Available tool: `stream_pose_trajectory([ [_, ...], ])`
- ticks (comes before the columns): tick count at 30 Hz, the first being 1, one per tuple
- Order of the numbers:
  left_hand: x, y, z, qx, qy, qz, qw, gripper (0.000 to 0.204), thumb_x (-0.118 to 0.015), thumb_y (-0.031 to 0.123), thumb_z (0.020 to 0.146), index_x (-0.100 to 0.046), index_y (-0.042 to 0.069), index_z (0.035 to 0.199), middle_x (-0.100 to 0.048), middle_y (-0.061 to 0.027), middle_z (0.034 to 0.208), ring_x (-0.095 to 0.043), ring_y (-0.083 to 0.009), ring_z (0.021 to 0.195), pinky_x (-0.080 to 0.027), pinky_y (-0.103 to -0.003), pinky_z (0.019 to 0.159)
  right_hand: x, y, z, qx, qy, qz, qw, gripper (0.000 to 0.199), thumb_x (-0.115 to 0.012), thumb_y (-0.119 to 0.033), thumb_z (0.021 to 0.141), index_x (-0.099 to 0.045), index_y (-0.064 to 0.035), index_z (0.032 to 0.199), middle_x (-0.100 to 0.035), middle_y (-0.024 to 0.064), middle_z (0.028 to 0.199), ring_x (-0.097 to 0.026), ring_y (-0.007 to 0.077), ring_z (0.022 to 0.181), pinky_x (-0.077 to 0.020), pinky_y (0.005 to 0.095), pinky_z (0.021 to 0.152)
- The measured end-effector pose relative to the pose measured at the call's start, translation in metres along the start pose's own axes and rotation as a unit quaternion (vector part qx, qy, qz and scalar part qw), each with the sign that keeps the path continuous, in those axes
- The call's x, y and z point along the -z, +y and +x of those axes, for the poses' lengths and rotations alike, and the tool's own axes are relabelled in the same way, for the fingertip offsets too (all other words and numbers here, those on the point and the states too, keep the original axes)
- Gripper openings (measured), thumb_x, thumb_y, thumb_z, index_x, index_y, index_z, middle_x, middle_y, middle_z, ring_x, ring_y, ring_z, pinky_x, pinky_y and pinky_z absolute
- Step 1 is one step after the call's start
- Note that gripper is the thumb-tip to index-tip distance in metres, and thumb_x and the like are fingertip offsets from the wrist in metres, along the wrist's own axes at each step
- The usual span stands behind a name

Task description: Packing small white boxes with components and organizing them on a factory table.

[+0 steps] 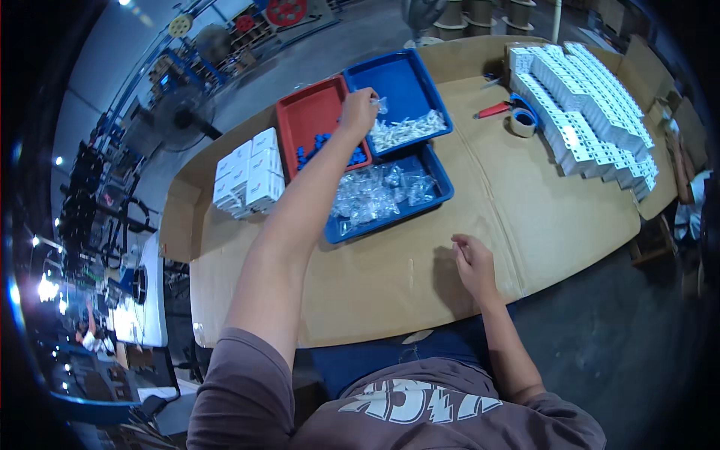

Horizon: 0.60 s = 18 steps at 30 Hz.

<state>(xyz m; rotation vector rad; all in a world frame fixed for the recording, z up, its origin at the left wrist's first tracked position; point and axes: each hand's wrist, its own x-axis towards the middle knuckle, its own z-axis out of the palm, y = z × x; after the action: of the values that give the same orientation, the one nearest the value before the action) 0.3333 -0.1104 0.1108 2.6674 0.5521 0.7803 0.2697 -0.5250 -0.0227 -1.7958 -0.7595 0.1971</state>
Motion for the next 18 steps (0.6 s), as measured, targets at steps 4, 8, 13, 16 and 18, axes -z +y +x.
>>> stream_pose_trajectory([
  [4,-0.003,0.017,0.026,-0.047,-0.088,0.041,0.994,0.023,-0.076,0.015,0.089,-0.079,0.004,0.108,-0.074,-0.0225,0.108,-0.072,-0.0406,0.101,-0.056,-0.044,0.090,0.024,0.026,-0.050,-0.001,0.041,-0.013,0.999,0.015,-0.069,0.000,0.091,-0.070,0.0001,0.106,-0.072,0.0181,0.097,-0.069,0.0354,0.093,-0.0547,0.0432,0.083],
  [8,-0.015,0.005,0.039,-0.072,-0.054,0.116,0.989,0.027,-0.077,0.014,0.088,-0.078,0.003,0.112,-0.074,-0.0236,0.106,-0.074,-0.0373,0.097,-0.058,-0.043,0.088,0.027,0.024,-0.053,0.083,0.039,-0.057,0.994,0.013,-0.069,0.001,0.087,-0.068,-0.0012,0.100,-0.068,0.0168,0.091,-0.064,0.0365,0.086,-0.0509,0.0439,0.079],
  [13,-0.024,0.008,0.048,-0.087,-0.028,0.067,0.994,0.019,-0.080,0.009,0.082,-0.077,-0.002,0.097,-0.075,-0.0220,0.094,-0.077,-0.0289,0.083,-0.059,-0.039,0.077,0.030,0.026,-0.053,0.079,0.046,-0.085,0.992,0.013,-0.070,-0.002,0.087,-0.068,-0.0013,0.100,-0.069,0.0156,0.093,-0.066,0.0352,0.087,-0.0514,0.0445,0.080],
  [16,-0.022,0.011,0.052,-0.058,-0.086,0.105,0.989,0.022,-0.078,0.005,0.082,-0.075,-0.001,0.103,-0.076,-0.0210,0.095,-0.076,-0.0325,0.088,-0.058,-0.040,0.079,0.034,0.028,-0.054,0.078,0.052,-0.089,0.992,0.013,-0.071,-0.003,0.086,-0.069,-0.0016,0.099,-0.070,0.0145,0.093,-0.066,0.0344,0.088,-0.0517,0.0445,0.081],
  [18,-0.019,0.005,0.053,-0.072,-0.061,0.099,0.991,0.020,-0.077,0.004,0.083,-0.075,0.000,0.103,-0.076,-0.0210,0.097,-0.076,-0.0333,0.092,-0.058,-0.040,0.082,0.031,0.026,-0.054,0.075,0.047,-0.086,0.992,0.011,-0.071,-0.003,0.087,-0.070,-0.0021,0.098,-0.071,0.0135,0.094,-0.067,0.0335,0.089,-0.0522,0.0440,0.082],
])
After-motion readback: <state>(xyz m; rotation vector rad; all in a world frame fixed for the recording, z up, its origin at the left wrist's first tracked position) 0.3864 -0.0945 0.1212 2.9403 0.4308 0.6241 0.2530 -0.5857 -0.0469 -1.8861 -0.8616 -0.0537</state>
